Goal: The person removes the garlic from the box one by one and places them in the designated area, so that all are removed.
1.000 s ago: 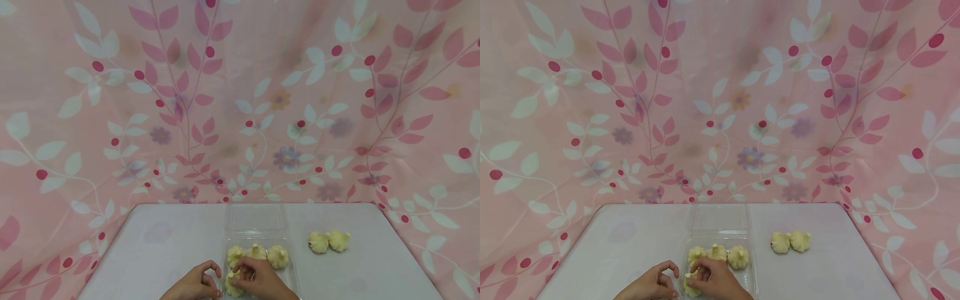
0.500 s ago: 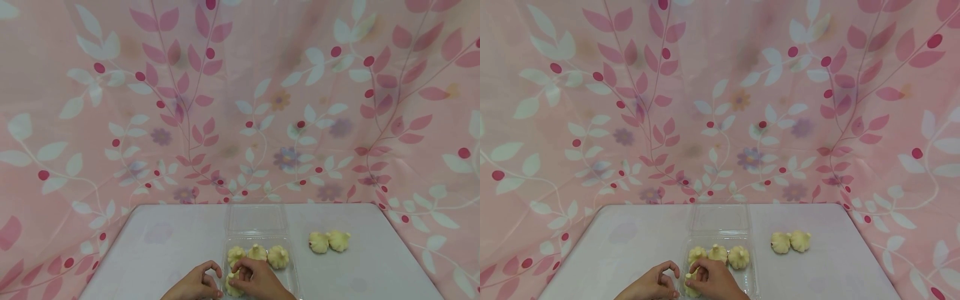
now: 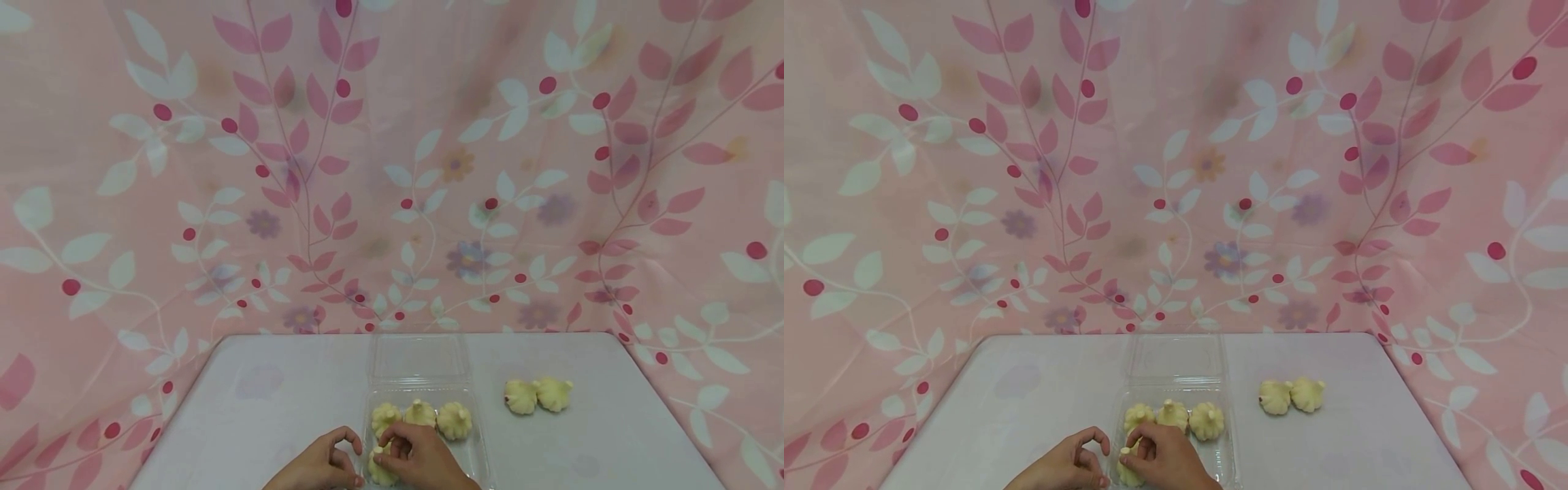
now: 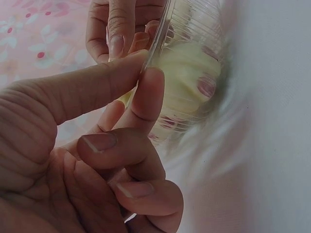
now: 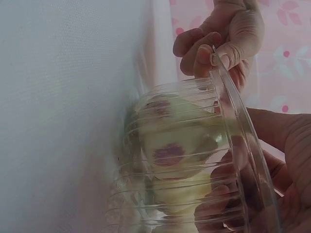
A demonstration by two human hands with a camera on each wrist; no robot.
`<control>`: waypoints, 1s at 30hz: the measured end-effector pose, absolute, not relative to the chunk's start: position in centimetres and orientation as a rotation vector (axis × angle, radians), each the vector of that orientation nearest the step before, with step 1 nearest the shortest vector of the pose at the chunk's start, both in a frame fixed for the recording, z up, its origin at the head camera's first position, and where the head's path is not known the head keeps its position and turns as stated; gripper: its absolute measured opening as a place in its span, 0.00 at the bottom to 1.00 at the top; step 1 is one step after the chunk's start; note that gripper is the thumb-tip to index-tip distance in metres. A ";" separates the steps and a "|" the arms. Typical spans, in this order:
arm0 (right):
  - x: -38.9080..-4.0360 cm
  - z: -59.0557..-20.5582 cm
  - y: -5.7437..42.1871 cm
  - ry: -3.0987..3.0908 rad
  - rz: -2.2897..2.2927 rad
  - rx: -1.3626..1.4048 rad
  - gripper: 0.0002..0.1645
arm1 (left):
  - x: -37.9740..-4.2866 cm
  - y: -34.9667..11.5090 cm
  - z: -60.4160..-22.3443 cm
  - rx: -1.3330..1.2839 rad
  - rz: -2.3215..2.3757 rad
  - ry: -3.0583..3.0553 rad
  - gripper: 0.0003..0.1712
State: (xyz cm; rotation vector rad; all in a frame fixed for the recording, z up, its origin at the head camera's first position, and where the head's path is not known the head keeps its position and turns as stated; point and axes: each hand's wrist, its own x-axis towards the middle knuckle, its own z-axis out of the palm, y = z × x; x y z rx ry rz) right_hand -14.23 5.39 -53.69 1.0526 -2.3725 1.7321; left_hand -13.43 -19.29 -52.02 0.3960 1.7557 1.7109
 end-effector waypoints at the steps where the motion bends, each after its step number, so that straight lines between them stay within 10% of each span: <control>1: -14.2 -53.7 5.4 -2.368 1.734 1.055 0.07 | -13.4 -19.3 -52.1 0.398 1.710 1.756 0.21; 30: -14.3 -51.8 7.8 -2.294 1.880 0.940 0.08 | -13.5 -19.4 -52.5 0.385 1.702 1.771 0.24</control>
